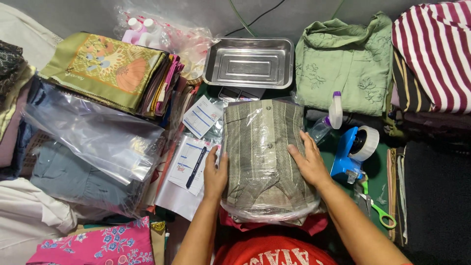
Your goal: The recorder is seen placing a folded shirt into a plastic garment bag and smoothing it out on a workspace.
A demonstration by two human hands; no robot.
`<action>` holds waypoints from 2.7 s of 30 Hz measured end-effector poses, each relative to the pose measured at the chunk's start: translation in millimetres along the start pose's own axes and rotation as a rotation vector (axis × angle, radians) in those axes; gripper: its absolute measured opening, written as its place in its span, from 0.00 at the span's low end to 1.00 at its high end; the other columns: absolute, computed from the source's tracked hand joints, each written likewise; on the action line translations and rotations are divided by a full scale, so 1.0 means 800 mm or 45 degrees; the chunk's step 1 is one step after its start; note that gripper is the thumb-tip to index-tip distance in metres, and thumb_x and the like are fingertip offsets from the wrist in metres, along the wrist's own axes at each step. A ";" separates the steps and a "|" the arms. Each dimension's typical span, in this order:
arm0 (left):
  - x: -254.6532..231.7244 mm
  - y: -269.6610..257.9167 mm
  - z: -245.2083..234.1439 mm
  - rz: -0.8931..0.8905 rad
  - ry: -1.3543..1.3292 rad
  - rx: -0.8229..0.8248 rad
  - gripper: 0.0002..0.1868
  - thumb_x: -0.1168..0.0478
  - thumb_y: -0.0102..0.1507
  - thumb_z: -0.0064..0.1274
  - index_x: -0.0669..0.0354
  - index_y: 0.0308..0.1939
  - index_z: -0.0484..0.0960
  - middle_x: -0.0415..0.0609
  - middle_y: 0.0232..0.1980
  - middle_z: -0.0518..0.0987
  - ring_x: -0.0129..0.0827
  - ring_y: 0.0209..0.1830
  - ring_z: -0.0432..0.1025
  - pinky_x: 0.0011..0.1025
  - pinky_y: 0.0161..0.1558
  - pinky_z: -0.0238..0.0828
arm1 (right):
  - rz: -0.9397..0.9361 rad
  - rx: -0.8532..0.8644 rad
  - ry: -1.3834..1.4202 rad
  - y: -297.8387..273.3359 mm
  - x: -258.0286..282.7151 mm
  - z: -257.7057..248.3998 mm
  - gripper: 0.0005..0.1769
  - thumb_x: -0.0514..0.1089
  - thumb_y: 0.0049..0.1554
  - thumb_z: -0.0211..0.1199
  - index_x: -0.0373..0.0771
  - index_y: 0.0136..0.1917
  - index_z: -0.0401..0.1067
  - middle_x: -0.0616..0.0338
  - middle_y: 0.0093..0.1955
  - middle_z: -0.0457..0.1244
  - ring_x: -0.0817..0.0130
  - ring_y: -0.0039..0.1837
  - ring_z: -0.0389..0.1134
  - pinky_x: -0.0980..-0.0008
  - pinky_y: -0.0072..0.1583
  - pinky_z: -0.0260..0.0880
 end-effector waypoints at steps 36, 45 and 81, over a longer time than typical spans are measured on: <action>0.050 0.063 0.025 -0.636 0.038 0.285 0.55 0.35 0.55 0.59 0.58 0.78 0.55 0.66 0.72 0.65 0.48 0.71 0.65 0.40 0.67 0.65 | 0.331 0.222 0.589 0.068 -0.057 0.033 0.43 0.66 0.64 0.44 0.37 0.81 0.46 0.49 0.82 0.51 0.59 0.81 0.50 0.67 0.76 0.45; -0.011 0.022 0.016 -0.415 0.204 0.439 0.48 0.40 0.55 0.62 0.59 0.72 0.63 0.59 0.63 0.78 0.42 0.62 0.75 0.36 0.64 0.68 | 0.564 0.443 0.430 -0.006 -0.059 0.009 0.43 0.62 0.63 0.47 0.42 0.83 0.44 0.57 0.84 0.49 0.66 0.83 0.49 0.69 0.78 0.45; 0.087 -0.076 -0.043 -0.820 -0.319 0.544 0.45 0.41 0.60 0.52 0.55 0.76 0.57 0.55 0.72 0.71 0.40 0.69 0.67 0.37 0.67 0.62 | 0.648 0.395 0.803 -0.149 -0.059 0.013 0.61 0.77 0.55 0.50 0.46 0.83 0.26 0.56 0.87 0.33 0.62 0.86 0.34 0.62 0.79 0.37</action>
Point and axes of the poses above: each hand's wrist, its own y-axis towards the middle knuckle, its own z-axis out of the palm, x = y × z, the point moved 4 cm from there along y, towards the middle knuckle
